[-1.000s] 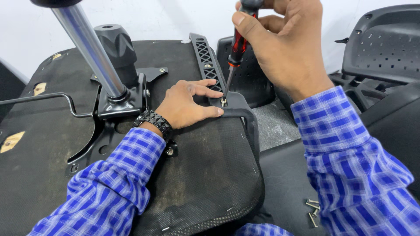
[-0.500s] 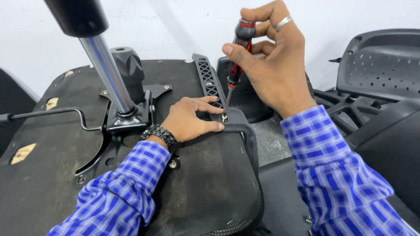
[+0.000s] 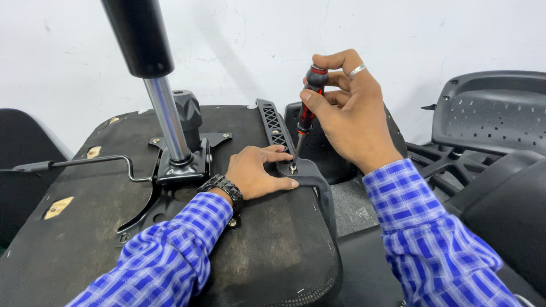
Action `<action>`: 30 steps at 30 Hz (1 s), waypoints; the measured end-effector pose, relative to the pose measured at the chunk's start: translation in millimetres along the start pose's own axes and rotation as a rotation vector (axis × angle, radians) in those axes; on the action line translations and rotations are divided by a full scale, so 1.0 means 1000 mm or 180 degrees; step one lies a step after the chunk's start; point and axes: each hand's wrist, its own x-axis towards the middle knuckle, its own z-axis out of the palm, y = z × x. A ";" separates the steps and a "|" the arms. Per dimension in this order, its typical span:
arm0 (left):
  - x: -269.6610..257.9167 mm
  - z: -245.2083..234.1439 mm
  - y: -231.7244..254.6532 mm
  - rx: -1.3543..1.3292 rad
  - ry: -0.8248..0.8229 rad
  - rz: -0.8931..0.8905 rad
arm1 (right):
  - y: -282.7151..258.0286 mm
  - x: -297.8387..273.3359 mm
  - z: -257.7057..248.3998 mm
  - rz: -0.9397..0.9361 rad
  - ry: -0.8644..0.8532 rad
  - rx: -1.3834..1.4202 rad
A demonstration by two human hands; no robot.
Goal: The person attaches a black plastic bracket to the underside of an office chair seat using a screwdriver and screws. They align the bracket, insert screws, and tighten them to secure the part to the seat.
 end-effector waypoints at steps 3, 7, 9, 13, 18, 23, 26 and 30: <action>-0.001 0.008 0.003 0.0482 0.0028 0.0074 | -0.002 -0.001 -0.006 0.0162 0.0010 0.0035; 0.000 0.014 0.004 0.0654 -0.0044 -0.0010 | -0.004 -0.006 -0.007 0.0069 0.0027 0.0052; -0.001 0.017 0.004 0.0626 -0.0061 -0.0060 | -0.006 -0.007 -0.006 0.0134 0.0047 0.0043; -0.004 0.017 0.008 0.0525 -0.0062 -0.0140 | -0.011 -0.008 -0.001 0.0132 0.0049 -0.0039; -0.005 0.016 0.012 0.0544 -0.0189 -0.0327 | -0.011 -0.011 0.001 0.0189 0.0087 -0.0028; -0.005 0.017 0.017 0.0540 -0.0184 -0.0418 | -0.011 -0.017 -0.005 0.0149 0.0163 -0.0030; -0.006 0.017 0.017 0.0553 -0.0194 -0.0477 | -0.010 -0.016 -0.007 0.0117 0.0108 -0.0075; -0.005 0.019 0.017 0.0574 -0.0185 -0.0517 | -0.009 -0.010 -0.007 -0.0004 -0.0058 -0.0339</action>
